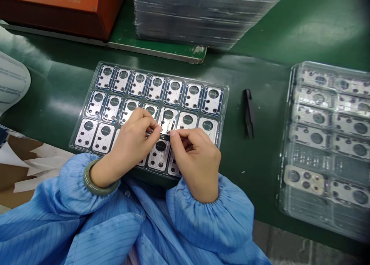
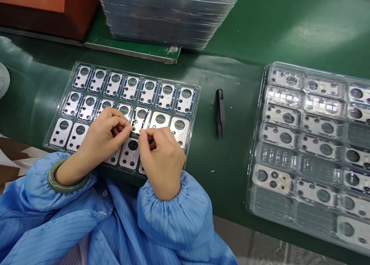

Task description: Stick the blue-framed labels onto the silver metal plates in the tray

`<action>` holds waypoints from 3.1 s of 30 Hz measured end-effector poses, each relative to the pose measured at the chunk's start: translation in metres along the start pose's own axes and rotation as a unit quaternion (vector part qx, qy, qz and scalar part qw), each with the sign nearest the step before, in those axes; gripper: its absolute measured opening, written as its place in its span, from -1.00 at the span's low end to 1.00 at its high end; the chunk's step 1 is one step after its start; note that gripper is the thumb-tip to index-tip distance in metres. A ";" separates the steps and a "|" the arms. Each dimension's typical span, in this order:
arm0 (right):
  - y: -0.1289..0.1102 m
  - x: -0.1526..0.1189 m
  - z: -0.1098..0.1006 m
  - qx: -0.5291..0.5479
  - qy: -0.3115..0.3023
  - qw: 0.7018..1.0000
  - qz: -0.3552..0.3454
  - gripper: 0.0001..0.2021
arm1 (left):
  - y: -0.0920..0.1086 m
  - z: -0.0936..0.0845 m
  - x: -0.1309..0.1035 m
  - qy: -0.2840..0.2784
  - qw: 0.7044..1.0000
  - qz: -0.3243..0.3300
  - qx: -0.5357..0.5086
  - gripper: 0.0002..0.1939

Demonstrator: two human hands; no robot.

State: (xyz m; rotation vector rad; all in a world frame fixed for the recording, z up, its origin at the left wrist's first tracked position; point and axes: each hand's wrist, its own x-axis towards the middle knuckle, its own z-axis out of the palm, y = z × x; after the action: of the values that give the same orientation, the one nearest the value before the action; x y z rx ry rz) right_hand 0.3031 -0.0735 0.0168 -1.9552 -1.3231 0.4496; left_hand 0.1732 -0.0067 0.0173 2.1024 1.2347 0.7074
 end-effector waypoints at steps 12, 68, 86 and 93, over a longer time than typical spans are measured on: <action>0.001 0.000 0.000 -0.001 -0.001 1.000 -0.021 -0.83 | -0.004 0.002 0.000 0.009 0.999 0.024 0.023 -0.92; 0.003 -0.010 0.001 0.117 0.140 0.970 -0.163 -0.89 | 0.009 -0.011 -0.004 -0.075 0.917 -0.067 -0.386 -0.82; 0.003 -0.008 0.001 0.095 0.125 0.962 -0.221 -0.81 | 0.009 -0.012 -0.005 -0.080 0.929 -0.041 -0.358 -0.81; 0.005 -0.007 0.002 0.091 0.120 0.960 -0.234 -0.76 | 0.003 -0.007 -0.009 -0.071 0.930 -0.011 -0.359 -0.75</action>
State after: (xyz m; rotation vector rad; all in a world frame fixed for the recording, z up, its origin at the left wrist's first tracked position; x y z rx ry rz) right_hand 0.3021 -0.0807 0.0108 -1.4318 -1.4663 0.0930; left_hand 0.1658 -0.0146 0.0231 1.4924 0.7532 0.8243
